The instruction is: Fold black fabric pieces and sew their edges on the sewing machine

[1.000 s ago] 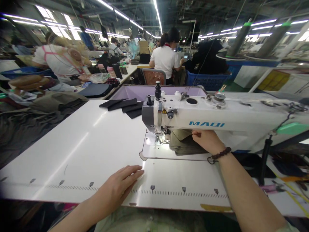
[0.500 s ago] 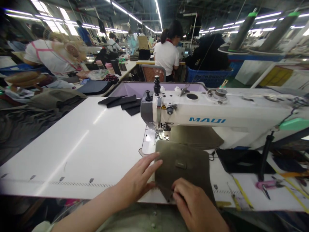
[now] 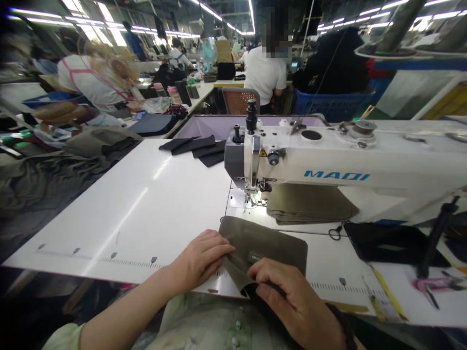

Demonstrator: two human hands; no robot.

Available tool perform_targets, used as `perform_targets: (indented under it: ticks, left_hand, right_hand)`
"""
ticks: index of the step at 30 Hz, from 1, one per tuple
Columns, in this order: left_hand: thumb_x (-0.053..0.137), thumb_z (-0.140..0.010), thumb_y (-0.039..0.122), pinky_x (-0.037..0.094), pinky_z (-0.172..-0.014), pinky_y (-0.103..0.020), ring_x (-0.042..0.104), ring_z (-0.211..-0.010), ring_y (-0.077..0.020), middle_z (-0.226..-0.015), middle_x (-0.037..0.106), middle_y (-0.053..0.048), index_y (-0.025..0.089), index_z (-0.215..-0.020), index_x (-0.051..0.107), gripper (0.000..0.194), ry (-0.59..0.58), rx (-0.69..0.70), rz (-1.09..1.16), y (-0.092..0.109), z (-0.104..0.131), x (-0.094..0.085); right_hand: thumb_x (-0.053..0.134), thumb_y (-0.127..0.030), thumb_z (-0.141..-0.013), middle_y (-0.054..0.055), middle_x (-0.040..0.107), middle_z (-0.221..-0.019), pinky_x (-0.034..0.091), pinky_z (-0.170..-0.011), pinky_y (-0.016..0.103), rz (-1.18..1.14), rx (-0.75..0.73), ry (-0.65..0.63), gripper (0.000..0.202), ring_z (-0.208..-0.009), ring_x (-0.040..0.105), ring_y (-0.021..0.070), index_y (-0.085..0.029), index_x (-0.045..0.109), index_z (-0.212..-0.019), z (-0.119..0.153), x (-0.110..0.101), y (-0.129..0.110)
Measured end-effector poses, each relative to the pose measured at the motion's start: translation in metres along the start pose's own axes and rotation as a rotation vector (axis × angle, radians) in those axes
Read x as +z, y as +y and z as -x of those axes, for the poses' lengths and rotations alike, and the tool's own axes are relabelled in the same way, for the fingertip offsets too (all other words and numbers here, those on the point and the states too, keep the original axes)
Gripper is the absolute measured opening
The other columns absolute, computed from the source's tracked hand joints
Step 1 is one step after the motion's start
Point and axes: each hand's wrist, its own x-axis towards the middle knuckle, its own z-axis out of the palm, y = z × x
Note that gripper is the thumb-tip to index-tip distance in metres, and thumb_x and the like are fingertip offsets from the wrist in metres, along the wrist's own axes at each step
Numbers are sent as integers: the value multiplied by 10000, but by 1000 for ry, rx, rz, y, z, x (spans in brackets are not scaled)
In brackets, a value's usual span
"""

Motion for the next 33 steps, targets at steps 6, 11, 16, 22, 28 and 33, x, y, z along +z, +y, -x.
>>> perform_targets:
  ticks: [6, 11, 16, 22, 28, 33]
  left_hand:
    - [354, -839, 110, 436, -820, -360, 517, -918, -185, -988, 572, -106, 137, -998, 502, 219, -49, -80, -70, -17, 42, -32]
    - [373, -839, 61, 454, -796, -327, 524, -919, -163, -1024, 558, -93, 172, -1015, 491, 239, 97, -206, -74, -22, 69, -36]
    - [362, -845, 82, 446, -842, -309, 507, -1005, -163, -1122, 512, -110, 164, -942, 487, 178, 91, -255, 113, -17, 58, -33]
    - [359, -829, 80, 453, -830, -281, 526, -967, -140, -1043, 535, -93, 158, -1006, 485, 231, 24, -303, 162, -31, 59, -29]
    - [390, -831, 166, 468, -813, -336, 554, -911, -181, -987, 585, -73, 158, -894, 590, 210, 12, -412, 73, -30, 51, -31]
    - [436, -820, 174, 461, -806, -317, 547, -934, -186, -1035, 563, -83, 142, -844, 612, 180, 102, -506, 112, -32, 41, -33]
  right_hand:
    - [563, -547, -687, 102, 582, -1094, 434, -852, 348, 228, -11, -173, 426, -1061, 497, 259, -208, 578, -944, 8, -1, 14]
    - [619, -368, -694, 79, 456, -1271, 325, -969, 415, 473, -73, -290, 557, -1195, 358, 250, -243, 468, -1215, 16, 1, 39]
    - [532, -89, -602, 71, 413, -1303, 232, -1007, 454, 607, -198, -286, 669, -1187, 371, 228, -216, 429, -1251, 9, 7, 45]
    - [412, 0, -597, 83, 439, -1279, 168, -1009, 505, 614, -268, -216, 640, -1183, 377, 217, -208, 489, -1198, 10, 12, 49]
    - [417, -296, -825, 46, 659, -947, 481, -800, 308, 307, 89, 237, 242, -910, 597, 201, -217, 626, -917, -9, 10, 38]
    - [451, -412, -799, 58, 644, -942, 493, -730, 294, 125, 258, 392, 344, -847, 604, 204, -187, 544, -1041, -34, 9, 40]
